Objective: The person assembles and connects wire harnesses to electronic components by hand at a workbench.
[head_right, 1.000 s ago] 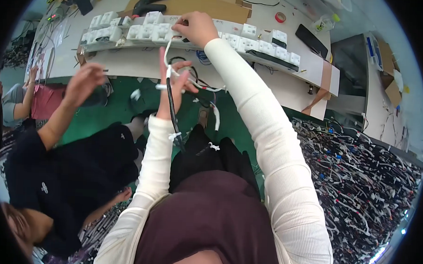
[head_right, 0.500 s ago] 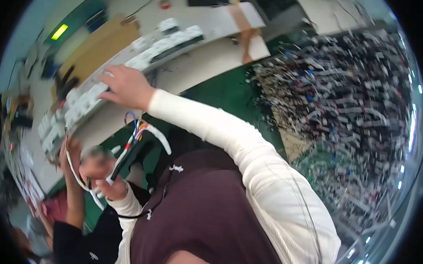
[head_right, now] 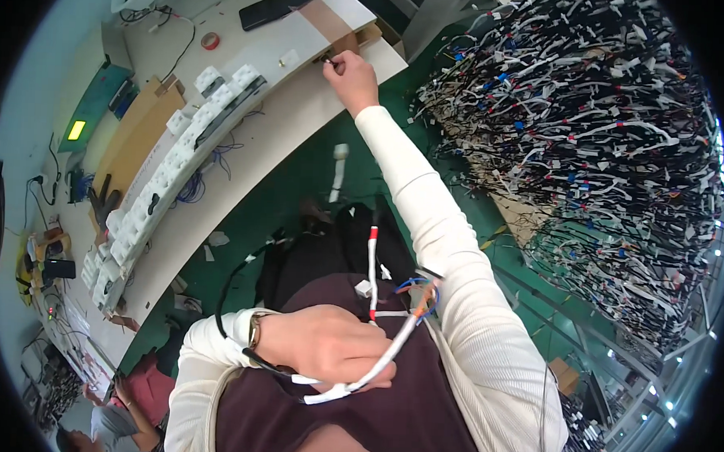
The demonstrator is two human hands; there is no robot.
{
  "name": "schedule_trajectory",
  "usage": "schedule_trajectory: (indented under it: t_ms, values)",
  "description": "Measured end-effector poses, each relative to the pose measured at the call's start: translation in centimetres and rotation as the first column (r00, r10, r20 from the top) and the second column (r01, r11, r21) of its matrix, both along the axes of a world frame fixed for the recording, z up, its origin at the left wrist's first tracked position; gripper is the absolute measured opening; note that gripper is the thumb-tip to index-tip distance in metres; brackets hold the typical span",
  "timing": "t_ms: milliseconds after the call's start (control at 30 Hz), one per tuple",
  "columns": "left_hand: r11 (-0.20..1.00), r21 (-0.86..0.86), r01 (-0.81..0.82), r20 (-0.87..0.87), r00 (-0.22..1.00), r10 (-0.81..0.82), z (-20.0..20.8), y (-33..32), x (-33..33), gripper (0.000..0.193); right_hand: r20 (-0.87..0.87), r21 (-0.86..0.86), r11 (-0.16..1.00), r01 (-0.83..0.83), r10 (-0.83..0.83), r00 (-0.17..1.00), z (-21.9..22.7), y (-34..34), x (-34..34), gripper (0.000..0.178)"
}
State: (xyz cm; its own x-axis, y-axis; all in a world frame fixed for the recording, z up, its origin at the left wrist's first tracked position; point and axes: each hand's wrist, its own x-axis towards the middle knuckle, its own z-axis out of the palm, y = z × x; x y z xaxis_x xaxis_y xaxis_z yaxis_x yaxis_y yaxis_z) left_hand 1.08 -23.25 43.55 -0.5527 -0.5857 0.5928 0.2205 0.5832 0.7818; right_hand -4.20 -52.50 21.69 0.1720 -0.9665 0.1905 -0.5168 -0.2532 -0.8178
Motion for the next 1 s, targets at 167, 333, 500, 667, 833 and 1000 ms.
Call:
schedule_trajectory:
  t_ms: [167, 333, 500, 667, 833, 1000]
  values:
    - [0.989, 0.144, 0.009, 0.033, 0.999, -0.014, 0.3, -2.0, -5.7, 0.010, 0.232, 0.227, 0.916, -0.330, 0.278, 0.932, 5.5, 0.8, -7.4, 0.049]
    - [0.867, 0.442, 0.229, -0.022, 0.969, -0.244, -2.3, -5.4, -12.1, 0.012, 0.823, 0.331, 0.527, -0.783, 0.244, 0.513, 15.4, 10.0, -23.4, 0.088]
    - [0.005, 0.992, 0.124, -0.110, 0.896, -0.431, -12.6, -13.1, -15.7, 0.027, 0.652, 0.492, 0.479, -0.727, 0.350, 0.673, 12.3, 15.9, -34.8, 0.094]
    - [0.573, 0.737, -0.359, 0.621, 0.694, -0.364, -26.0, -12.6, -10.9, 0.058, 0.760, 0.599, 0.406, -0.691, -0.016, 0.650, 4.6, 21.5, -40.7, 0.041]
    - [0.288, 0.622, -0.728, 0.660, 0.685, 0.308, -16.1, -14.8, -12.0, 0.042, 0.673, 0.661, 0.741, -0.117, -0.517, 0.528, -0.7, 27.0, -47.0, 0.020]
    - [0.427, 0.673, -0.604, 0.444, 0.792, 0.420, -4.3, -16.3, -14.0, 0.031, 0.528, 0.521, 0.849, 0.082, -0.396, 0.751, 1.4, 25.5, -47.0, 0.027]
